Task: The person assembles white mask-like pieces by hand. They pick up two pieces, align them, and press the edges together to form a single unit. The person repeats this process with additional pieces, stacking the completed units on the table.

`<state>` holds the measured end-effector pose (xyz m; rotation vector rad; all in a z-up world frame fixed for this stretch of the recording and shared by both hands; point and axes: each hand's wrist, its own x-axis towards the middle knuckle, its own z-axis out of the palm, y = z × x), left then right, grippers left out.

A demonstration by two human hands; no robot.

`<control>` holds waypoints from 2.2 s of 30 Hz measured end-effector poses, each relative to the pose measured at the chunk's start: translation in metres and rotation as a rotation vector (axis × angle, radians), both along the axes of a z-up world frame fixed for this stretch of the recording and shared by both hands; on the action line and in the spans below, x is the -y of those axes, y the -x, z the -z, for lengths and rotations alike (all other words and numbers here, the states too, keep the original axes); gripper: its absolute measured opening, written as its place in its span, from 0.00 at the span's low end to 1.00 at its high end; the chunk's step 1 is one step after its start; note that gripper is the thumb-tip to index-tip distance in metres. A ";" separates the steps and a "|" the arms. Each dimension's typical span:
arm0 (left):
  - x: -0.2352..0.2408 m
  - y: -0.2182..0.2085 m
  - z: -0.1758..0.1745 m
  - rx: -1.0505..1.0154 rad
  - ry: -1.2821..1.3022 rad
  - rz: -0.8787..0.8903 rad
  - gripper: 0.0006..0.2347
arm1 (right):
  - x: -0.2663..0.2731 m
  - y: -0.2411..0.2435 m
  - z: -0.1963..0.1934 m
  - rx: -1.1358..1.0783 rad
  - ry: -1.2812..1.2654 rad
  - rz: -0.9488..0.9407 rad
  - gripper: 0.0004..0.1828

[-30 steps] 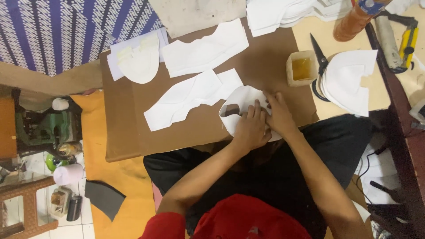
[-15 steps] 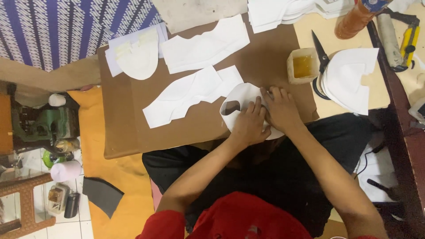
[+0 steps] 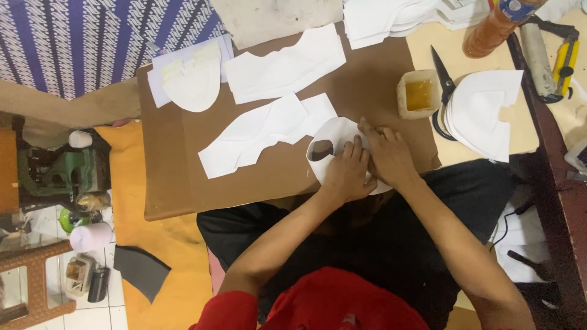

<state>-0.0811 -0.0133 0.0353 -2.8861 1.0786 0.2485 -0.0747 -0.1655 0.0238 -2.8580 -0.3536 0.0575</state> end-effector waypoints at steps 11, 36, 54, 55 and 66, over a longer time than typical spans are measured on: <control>-0.010 0.010 0.008 0.156 0.117 0.004 0.29 | -0.005 0.002 0.008 0.073 0.309 -0.111 0.41; -0.016 -0.012 0.022 0.184 0.422 -0.149 0.13 | -0.007 -0.060 -0.009 -0.343 -0.452 0.278 0.37; -0.121 -0.041 -0.043 -1.383 1.944 -0.575 0.15 | 0.015 -0.023 -0.098 -0.194 -1.358 0.333 0.39; -0.119 -0.036 -0.048 -1.384 1.947 -0.575 0.15 | 0.014 -0.018 -0.077 -0.195 -1.356 0.333 0.39; -0.122 -0.018 -0.062 -1.231 1.774 -0.440 0.17 | -0.033 0.014 -0.129 -0.696 -1.582 0.395 0.27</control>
